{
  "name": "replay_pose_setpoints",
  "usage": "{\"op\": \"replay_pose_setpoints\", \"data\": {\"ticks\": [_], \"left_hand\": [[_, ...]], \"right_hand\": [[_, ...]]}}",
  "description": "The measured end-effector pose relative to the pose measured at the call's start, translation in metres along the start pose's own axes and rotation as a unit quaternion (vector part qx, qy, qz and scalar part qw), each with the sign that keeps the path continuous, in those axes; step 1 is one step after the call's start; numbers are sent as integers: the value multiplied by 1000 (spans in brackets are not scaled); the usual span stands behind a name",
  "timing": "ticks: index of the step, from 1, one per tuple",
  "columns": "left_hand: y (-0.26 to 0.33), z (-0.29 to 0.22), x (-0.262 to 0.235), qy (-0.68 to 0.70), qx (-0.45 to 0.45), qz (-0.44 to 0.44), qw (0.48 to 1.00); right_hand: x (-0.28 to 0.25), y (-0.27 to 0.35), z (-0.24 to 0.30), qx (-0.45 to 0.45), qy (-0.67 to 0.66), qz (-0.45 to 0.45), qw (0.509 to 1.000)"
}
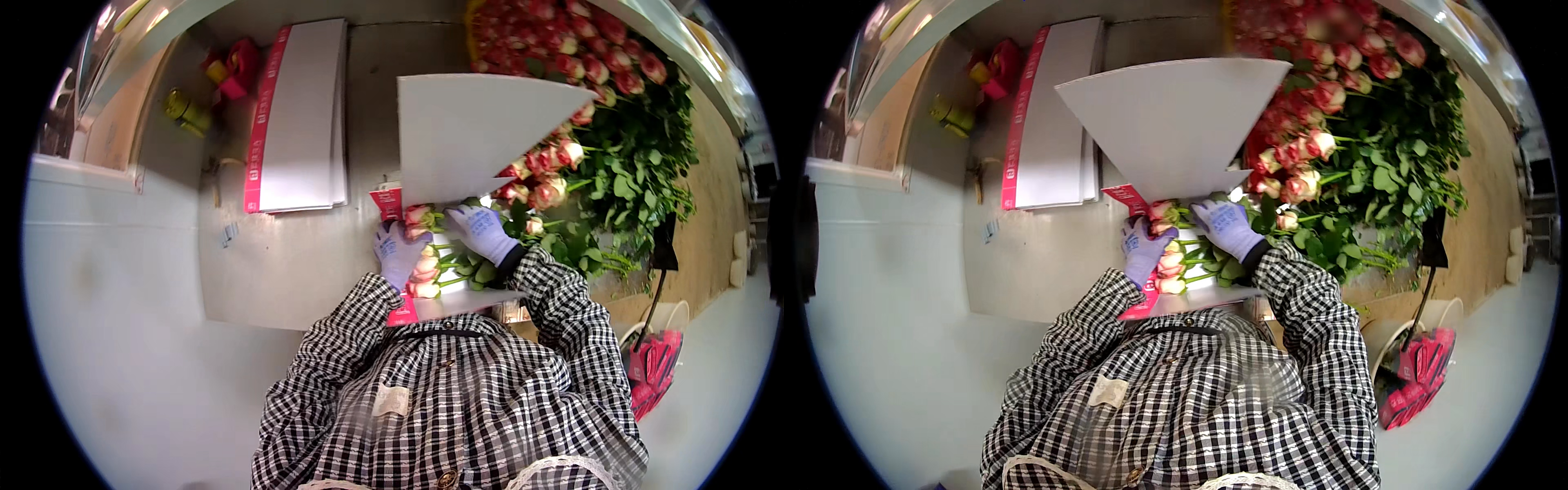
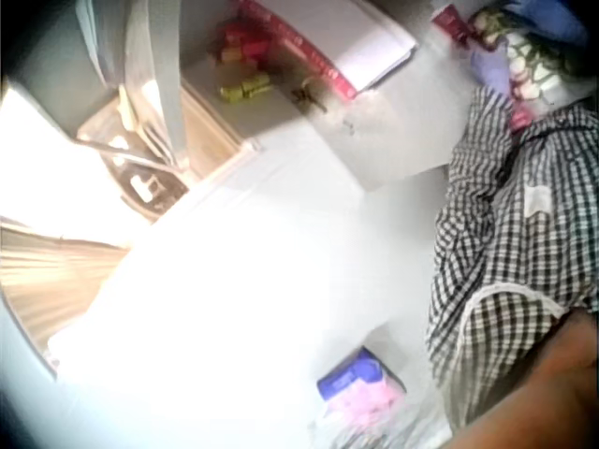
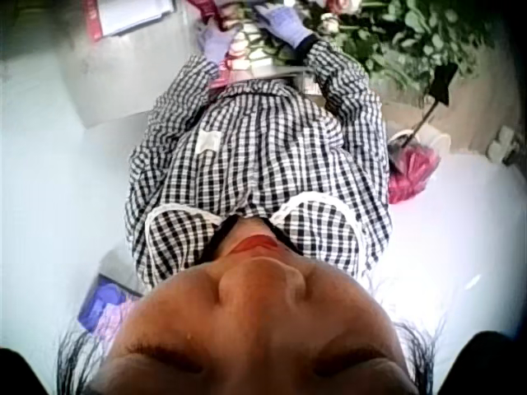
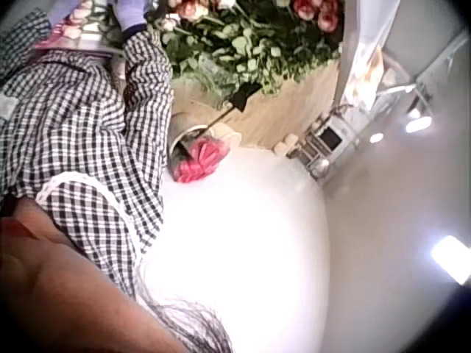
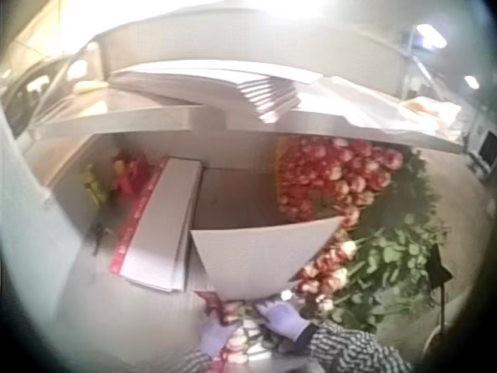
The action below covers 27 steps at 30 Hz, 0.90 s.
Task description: The person repeatedly picks up bunches of roses, trims the stems, and places them into pink and blue boxes. They also handle green leafy stems, placing them into a basket. The person wears purple gloves and a checkered shirt while working at a metal table.
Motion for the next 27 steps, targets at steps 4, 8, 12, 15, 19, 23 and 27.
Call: {"op": "replay_pose_setpoints", "data": {"ticks": [4,8,12,15,19,23,27], "left_hand": [[9,-2,-15,33,25,-14,999],[10,-11,-19,44,44,22,998],[12,-2,-14,62,56,11,996],[16,-4,-15,54,43,12,998],[12,-7,-20,58,32,15,998],[5,8,-21,50,-52,4,997],[0,17,-12,61,-66,23,996]], "right_hand": [[-21,6,21,-59,-50,-70,995],[-8,-1,23,-94,31,15,995],[3,-8,24,-88,14,29,996],[14,-9,28,-70,60,50,995],[29,-13,24,-50,49,42,997],[-42,-3,18,54,-163,-52,984],[-150,15,-2,132,-474,-343,800]]}}
Point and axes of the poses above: each hand's wrist, its own y-axis away from the middle knuckle, its own x-axis out of the palm, z = x × y, the point moved 8 cm from there along -y, towards the middle knuckle, and after that the axes turned 8 degrees about -x, right-handed, at the moved point
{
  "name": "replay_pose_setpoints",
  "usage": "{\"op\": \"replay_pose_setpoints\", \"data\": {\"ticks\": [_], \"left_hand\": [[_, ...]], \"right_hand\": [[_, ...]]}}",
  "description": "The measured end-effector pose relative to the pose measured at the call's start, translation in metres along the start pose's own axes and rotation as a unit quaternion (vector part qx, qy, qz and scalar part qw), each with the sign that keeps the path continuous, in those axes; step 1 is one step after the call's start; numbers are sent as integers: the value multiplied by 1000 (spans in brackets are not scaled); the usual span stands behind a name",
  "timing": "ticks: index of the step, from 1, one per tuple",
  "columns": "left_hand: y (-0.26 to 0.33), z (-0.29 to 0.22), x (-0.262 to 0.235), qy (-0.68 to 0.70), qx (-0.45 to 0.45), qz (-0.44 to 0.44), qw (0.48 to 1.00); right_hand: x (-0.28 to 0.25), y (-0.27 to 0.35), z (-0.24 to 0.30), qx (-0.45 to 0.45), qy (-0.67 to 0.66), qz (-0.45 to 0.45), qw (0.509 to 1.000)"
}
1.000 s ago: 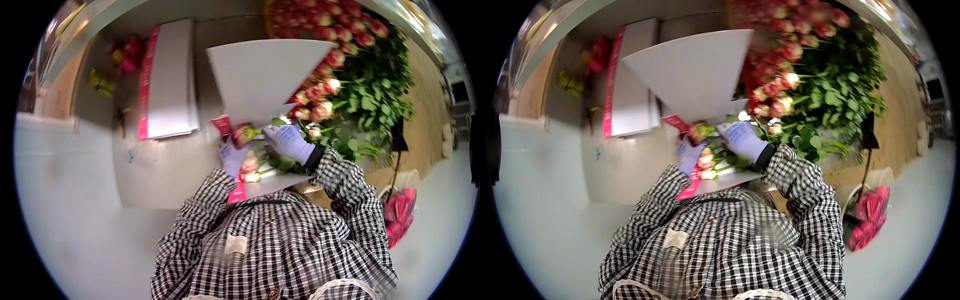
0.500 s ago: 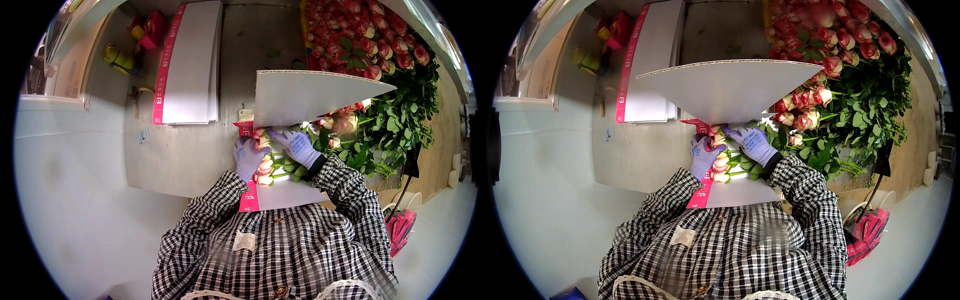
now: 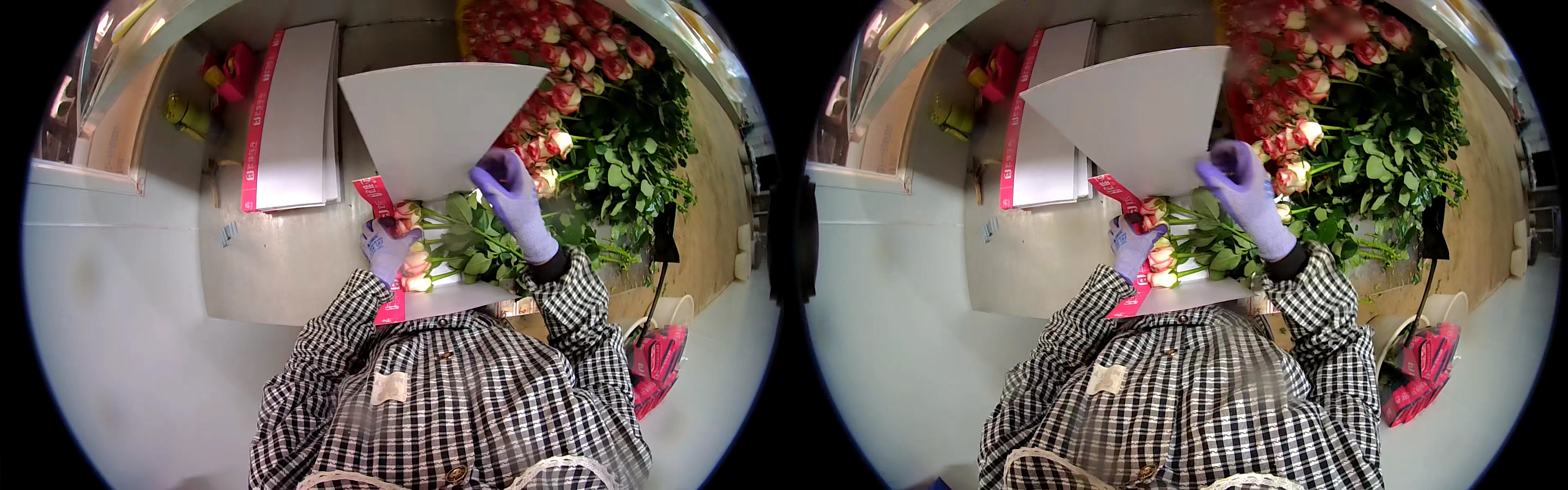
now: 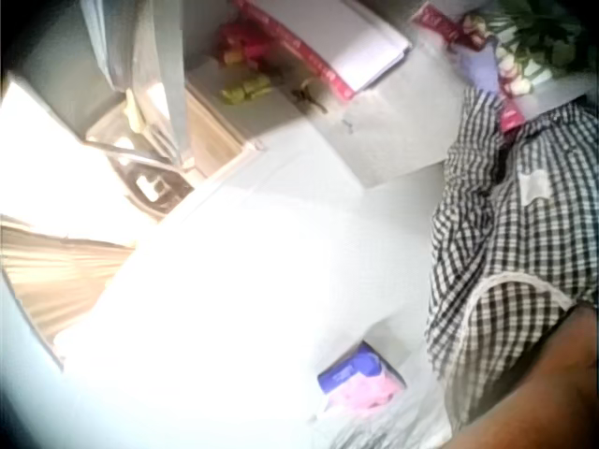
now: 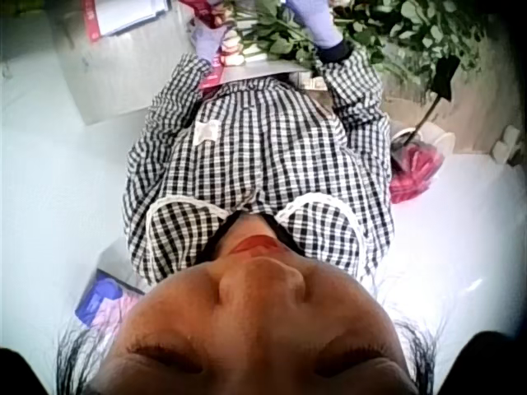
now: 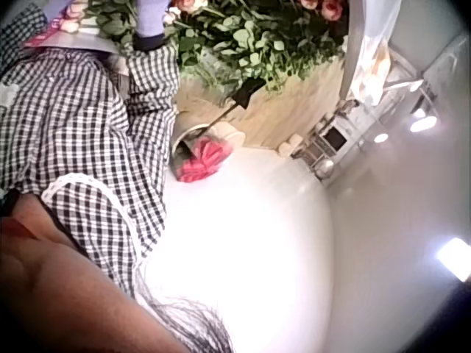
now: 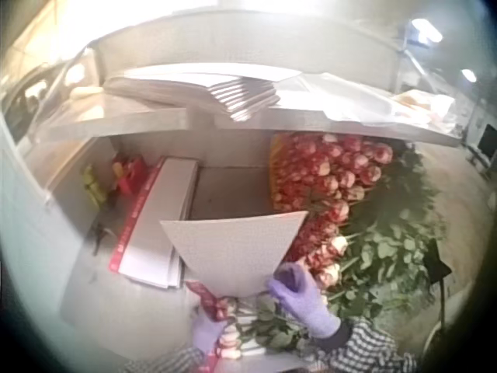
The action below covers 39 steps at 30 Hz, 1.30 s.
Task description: The person repeatedly picks up bunches of roses, trims the stems, and places them into pink and blue boxes. They also handle green leafy stems, placing them into a basket. The person wears purple gloves and a checkered shirt while working at a metal table.
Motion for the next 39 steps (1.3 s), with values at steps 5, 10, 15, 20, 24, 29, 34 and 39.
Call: {"op": "replay_pose_setpoints", "data": {"ticks": [5,10,15,20,24,29,34,39], "left_hand": [[-13,0,28,106,3,133,986],[-20,22,44,173,74,168,968],[-25,17,-14,228,117,208,944],[86,-83,-21,-256,512,167,803],[89,-72,-13,-292,461,194,815],[91,-74,-6,-293,475,185,809],[91,-65,-5,-300,463,194,811],[84,-55,-6,-287,448,211,820]], "right_hand": [[6,15,36,-87,45,161,982],[-1,110,-18,39,188,473,860],[13,126,-97,228,162,542,792],[18,137,-83,111,-95,545,826],[-117,46,-115,213,169,270,923],[-198,48,-200,128,664,335,656],[-200,30,10,-73,675,200,706],[-117,80,205,-326,536,168,760]]}}
Point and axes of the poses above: each hand's wrist, its own y-axis away from the middle knuckle, its own x-axis out of the palm, z = x × y, the point moved 8 cm from there along -y, towards the middle knuckle, and after that the axes turned 8 degrees about -x, right-handed, at the moved point
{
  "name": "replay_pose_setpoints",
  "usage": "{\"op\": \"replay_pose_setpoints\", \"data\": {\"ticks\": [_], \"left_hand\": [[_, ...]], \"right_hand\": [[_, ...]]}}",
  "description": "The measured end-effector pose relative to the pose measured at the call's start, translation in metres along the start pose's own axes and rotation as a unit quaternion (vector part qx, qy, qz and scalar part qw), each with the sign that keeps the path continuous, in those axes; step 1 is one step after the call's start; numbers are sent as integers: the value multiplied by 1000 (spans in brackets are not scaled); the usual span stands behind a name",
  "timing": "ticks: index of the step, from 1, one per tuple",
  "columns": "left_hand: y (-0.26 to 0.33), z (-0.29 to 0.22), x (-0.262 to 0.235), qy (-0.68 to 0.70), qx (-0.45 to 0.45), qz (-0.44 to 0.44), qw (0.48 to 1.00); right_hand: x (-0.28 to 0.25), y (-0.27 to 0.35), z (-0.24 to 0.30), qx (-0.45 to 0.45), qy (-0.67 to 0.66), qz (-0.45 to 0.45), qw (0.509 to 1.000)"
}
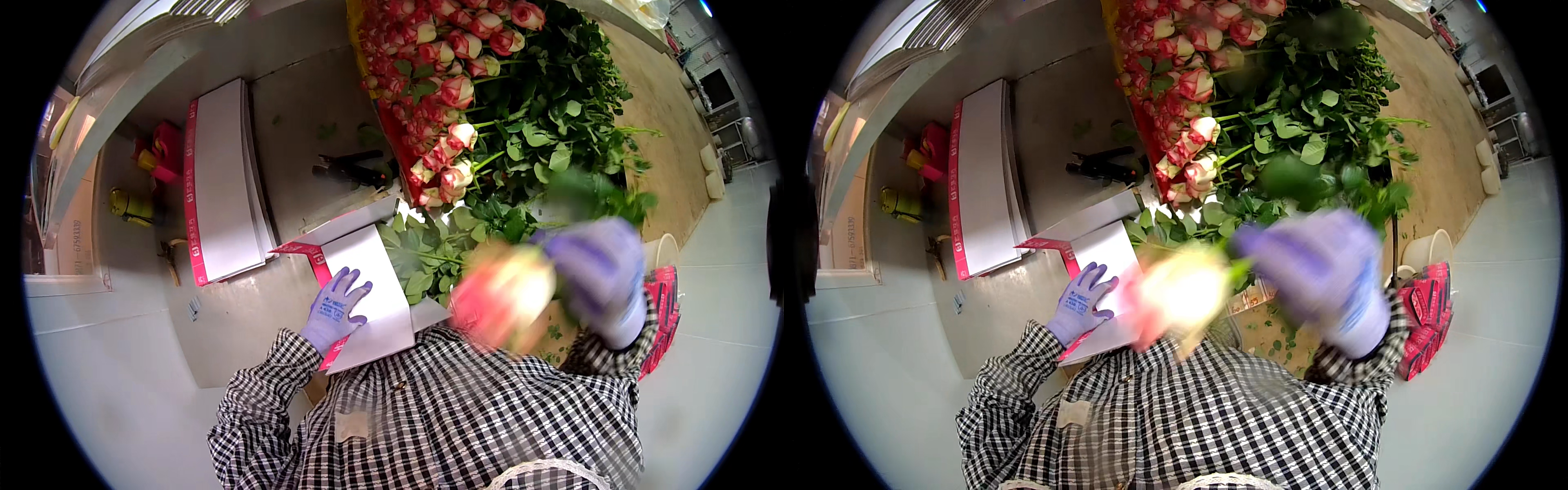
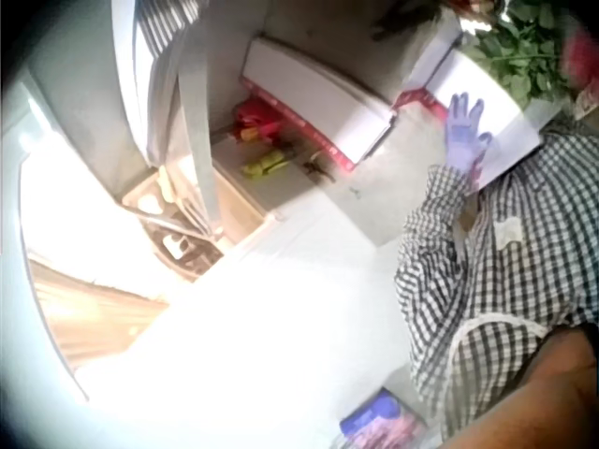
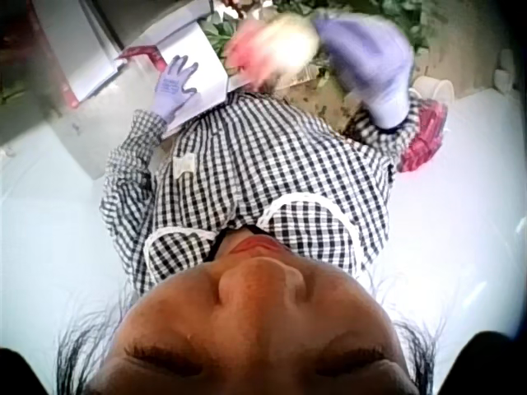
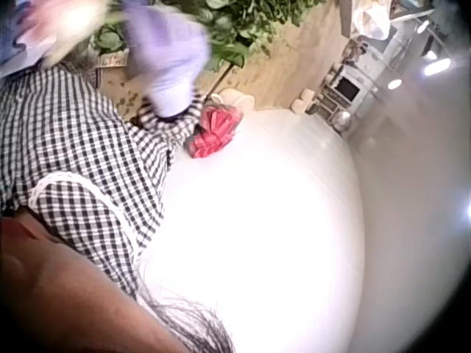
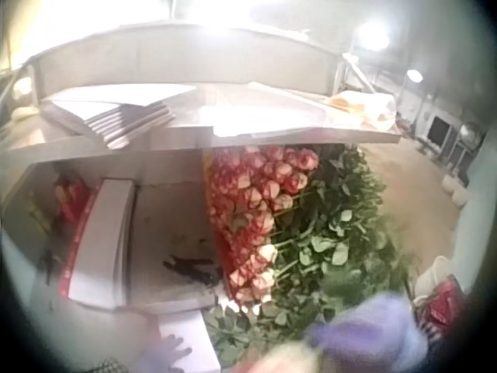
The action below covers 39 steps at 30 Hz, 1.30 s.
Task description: The person repeatedly picks up bunches of roses, trims the stems, and places them into pink and blue boxes. They also handle green leafy stems, placing them into a basket. The person wears purple gloves and a checkered shirt while working at a metal table.
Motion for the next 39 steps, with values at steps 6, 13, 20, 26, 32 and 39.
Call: {"op": "replay_pose_setpoints", "data": {"ticks": [6,13,20,26,32,39], "left_hand": [[-41,44,-7,392,2,136,910],[-16,24,-12,192,-44,133,971],[-23,20,-12,136,20,115,984],[-4,29,-2,159,9,82,984],[6,47,27,223,13,-17,975],[-8,38,-19,337,-5,-144,930]], "right_hand": [[276,20,81,-60,-362,259,893],[205,35,-123,278,-128,254,917],[226,68,-201,111,88,193,971],[-71,47,-184,150,118,-236,953],[27,-63,13,-71,-170,-1,983],[325,28,68,-23,-147,288,946]]}}
Point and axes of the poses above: each hand's wrist, its own y-axis away from the middle knuckle, its own x-axis out of the palm, z = x × y, the point moved 8 cm from there along -y, towards the middle knuckle, and after that the axes turned 8 degrees about -x, right-handed, at the moved point
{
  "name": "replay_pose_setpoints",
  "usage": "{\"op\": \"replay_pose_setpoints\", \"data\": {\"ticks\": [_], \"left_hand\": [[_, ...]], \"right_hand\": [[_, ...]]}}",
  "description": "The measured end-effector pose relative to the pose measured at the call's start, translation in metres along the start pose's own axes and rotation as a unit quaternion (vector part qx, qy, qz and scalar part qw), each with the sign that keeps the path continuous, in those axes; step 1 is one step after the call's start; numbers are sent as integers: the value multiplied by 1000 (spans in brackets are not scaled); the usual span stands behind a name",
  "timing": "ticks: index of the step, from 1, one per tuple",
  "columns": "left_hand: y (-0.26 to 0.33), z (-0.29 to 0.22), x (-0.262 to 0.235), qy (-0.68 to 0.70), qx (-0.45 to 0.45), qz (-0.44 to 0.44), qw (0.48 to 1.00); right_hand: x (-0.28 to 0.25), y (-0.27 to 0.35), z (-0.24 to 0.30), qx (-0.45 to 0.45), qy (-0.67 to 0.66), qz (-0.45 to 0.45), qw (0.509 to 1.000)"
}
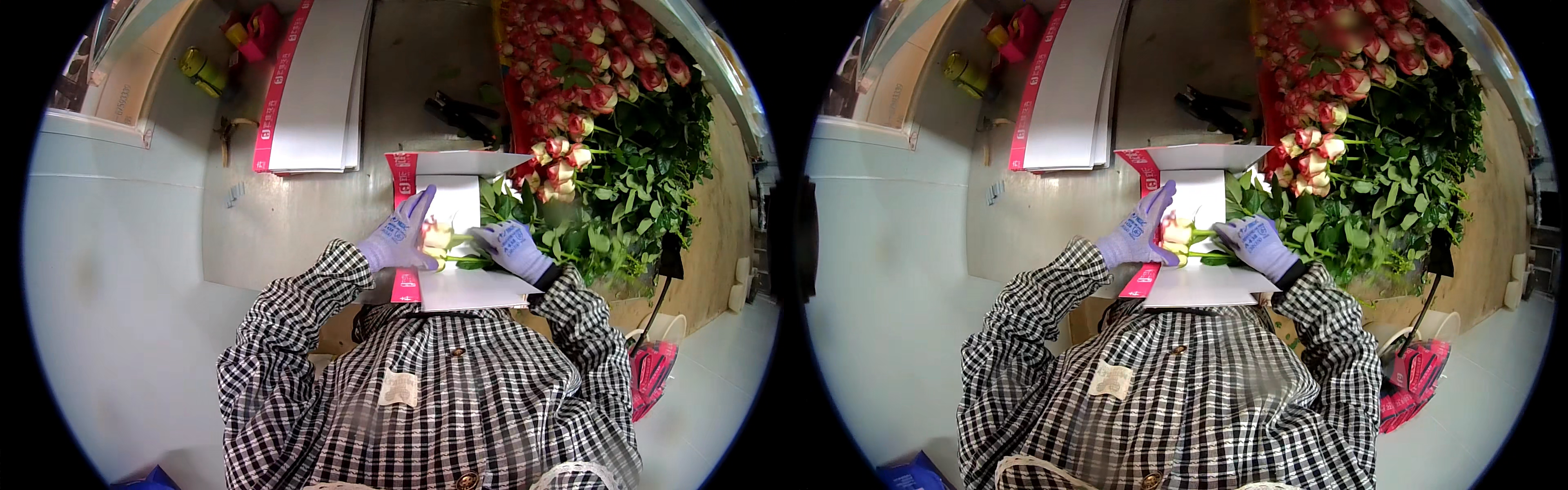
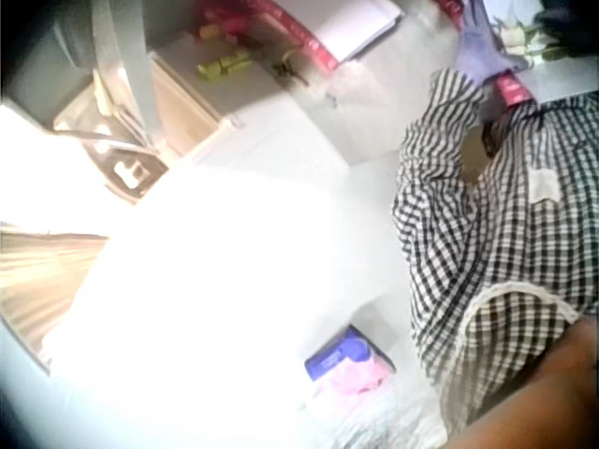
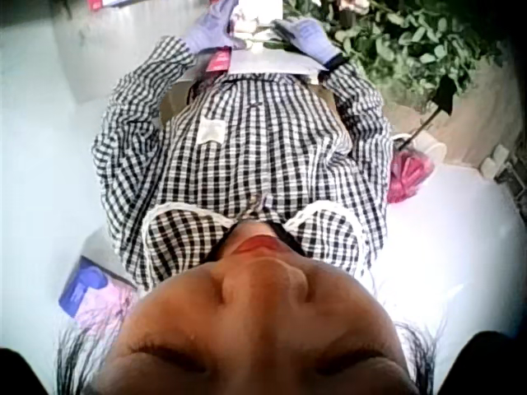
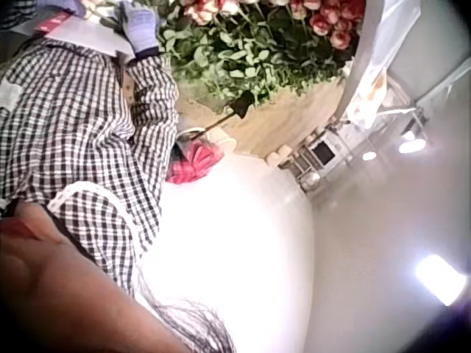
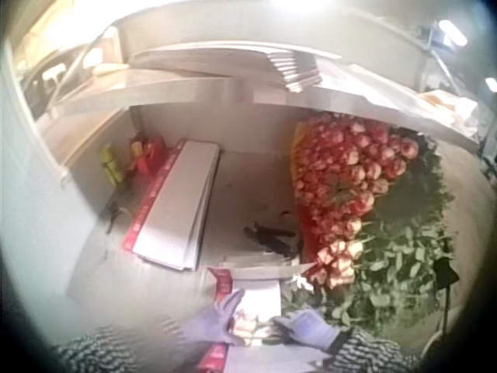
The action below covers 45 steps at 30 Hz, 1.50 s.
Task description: The person repeatedly picks up bunches of roses, trims the stems, and places them into pink and blue boxes. They also handle green leafy stems, placing them into a basket. The person wears purple gloves and a checkered shirt while working at a metal table.
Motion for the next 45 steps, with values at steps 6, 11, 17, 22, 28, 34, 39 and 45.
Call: {"op": "replay_pose_setpoints", "data": {"ticks": [6,11,17,22,28,34,39,45], "left_hand": [[-1,-7,7,-199,-15,134,971],[-27,16,16,-165,-92,237,953],[-33,27,21,-119,-206,324,916],[-29,17,19,-155,-216,318,910],[-36,11,21,-199,-158,292,922],[-29,5,19,-206,-168,291,919],[-20,12,22,-176,-167,275,930],[-25,5,20,-165,-154,277,934]], "right_hand": [[-5,-17,7,-24,8,8,1000],[-17,-27,49,-115,-148,95,978],[11,-27,66,-233,-46,63,969],[18,-22,72,-294,-20,4,956],[16,-26,72,-260,-1,84,962],[-42,-13,44,-149,-210,24,966],[-147,95,-148,278,-41,-143,949],[-57,100,-222,274,197,69,939]]}}
Point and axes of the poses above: each hand's wrist, its own y-axis away from the middle knuckle, its own x-axis out of the palm, z = x × y, the point moved 8 cm from there along -y, towards the middle knuckle, and after that the axes turned 8 degrees about -x, right-handed, at the moved point
